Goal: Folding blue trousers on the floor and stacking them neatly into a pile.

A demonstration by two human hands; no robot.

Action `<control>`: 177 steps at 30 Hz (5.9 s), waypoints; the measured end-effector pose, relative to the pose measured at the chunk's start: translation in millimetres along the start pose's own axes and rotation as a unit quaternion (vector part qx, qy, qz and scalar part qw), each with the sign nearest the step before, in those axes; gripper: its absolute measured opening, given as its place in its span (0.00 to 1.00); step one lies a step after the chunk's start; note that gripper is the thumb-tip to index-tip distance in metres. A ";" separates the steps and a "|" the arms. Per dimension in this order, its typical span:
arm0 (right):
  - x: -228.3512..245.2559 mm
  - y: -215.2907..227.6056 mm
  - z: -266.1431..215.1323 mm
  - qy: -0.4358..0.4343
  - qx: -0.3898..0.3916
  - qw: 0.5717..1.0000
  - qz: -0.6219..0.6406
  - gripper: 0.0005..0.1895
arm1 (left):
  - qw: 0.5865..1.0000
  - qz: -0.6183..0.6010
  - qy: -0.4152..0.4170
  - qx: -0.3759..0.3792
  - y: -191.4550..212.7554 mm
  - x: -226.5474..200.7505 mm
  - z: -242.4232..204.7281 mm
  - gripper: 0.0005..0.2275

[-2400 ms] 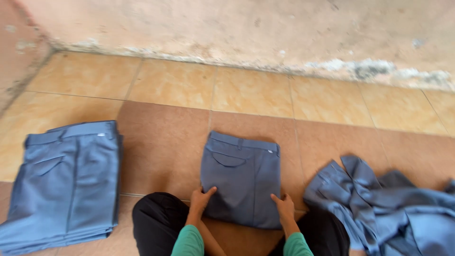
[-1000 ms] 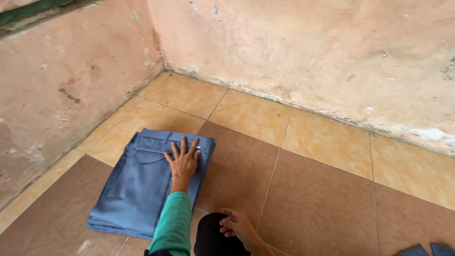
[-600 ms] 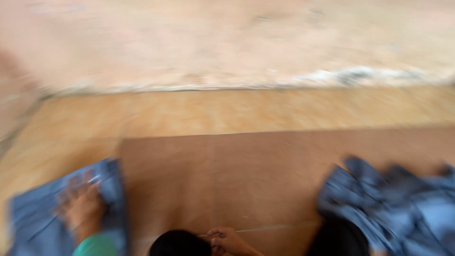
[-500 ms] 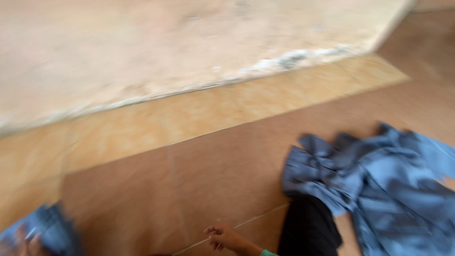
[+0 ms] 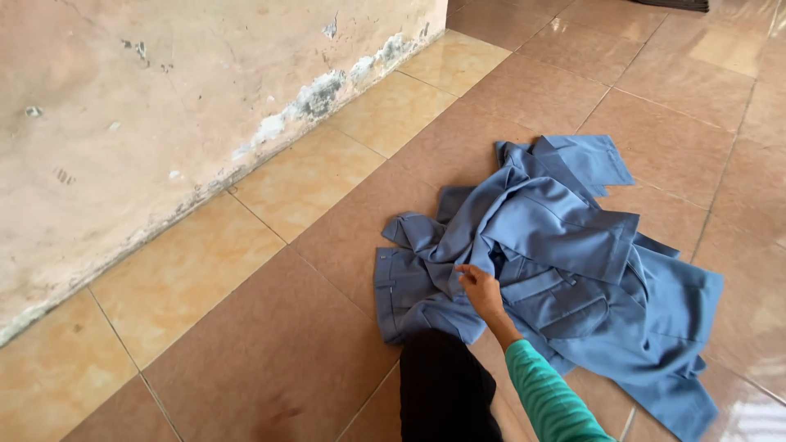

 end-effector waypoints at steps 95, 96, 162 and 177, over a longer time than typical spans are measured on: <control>-0.4 30.0 15.9 0.037 0.033 0.953 -0.299 0.26 | 0.904 0.407 -0.085 -0.100 69.3 -3.4 41.9 0.23; 4.1 23.0 30.2 0.062 0.001 0.958 -0.280 0.22 | 0.930 0.358 -0.051 -0.070 70.4 -11.2 47.4 0.24; 100.7 -232.3 -91.7 0.087 0.174 0.969 -0.153 0.31 | 0.965 0.257 -0.059 -0.013 -31.6 -101.8 38.4 0.22; 275.8 -122.6 -205.5 -0.085 0.319 0.853 0.405 0.25 | 0.995 -0.048 -0.011 -0.082 17.0 -91.6 -53.4 0.39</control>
Point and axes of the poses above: each hand's wrist, its own z-axis towards the middle knuckle, its own y-axis out of the back of the hand, x = y × z, the point moved 3 cm from there along z, towards the middle knuckle, and after that the axes turned 6 degrees about z, right-handed, at the moved point
